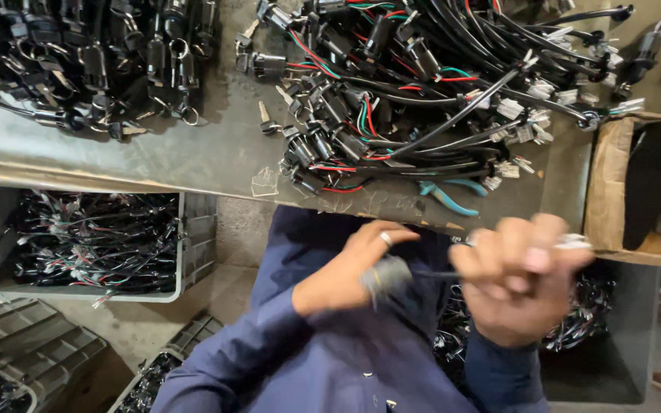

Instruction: The person repeatedly picks up black wires from a pile on a metal table, strips the outer insulation with pliers, and places the stripped wires into a bin below. The process is continuous and repetitive throughout the clip.

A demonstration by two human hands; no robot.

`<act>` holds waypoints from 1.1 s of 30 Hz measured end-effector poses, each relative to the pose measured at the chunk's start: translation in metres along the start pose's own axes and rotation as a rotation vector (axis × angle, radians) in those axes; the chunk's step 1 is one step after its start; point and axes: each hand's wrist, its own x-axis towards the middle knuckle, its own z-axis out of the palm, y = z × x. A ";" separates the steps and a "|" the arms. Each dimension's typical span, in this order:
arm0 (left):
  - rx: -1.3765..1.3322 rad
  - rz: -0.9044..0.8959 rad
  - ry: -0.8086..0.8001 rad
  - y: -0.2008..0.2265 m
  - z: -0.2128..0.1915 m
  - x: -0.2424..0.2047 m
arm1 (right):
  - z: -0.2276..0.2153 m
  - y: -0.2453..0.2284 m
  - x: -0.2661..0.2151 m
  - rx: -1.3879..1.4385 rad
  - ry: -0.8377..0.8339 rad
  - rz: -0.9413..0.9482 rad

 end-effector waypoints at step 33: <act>0.032 0.117 0.234 0.012 -0.017 0.014 | -0.036 0.049 -0.023 -1.112 0.341 0.168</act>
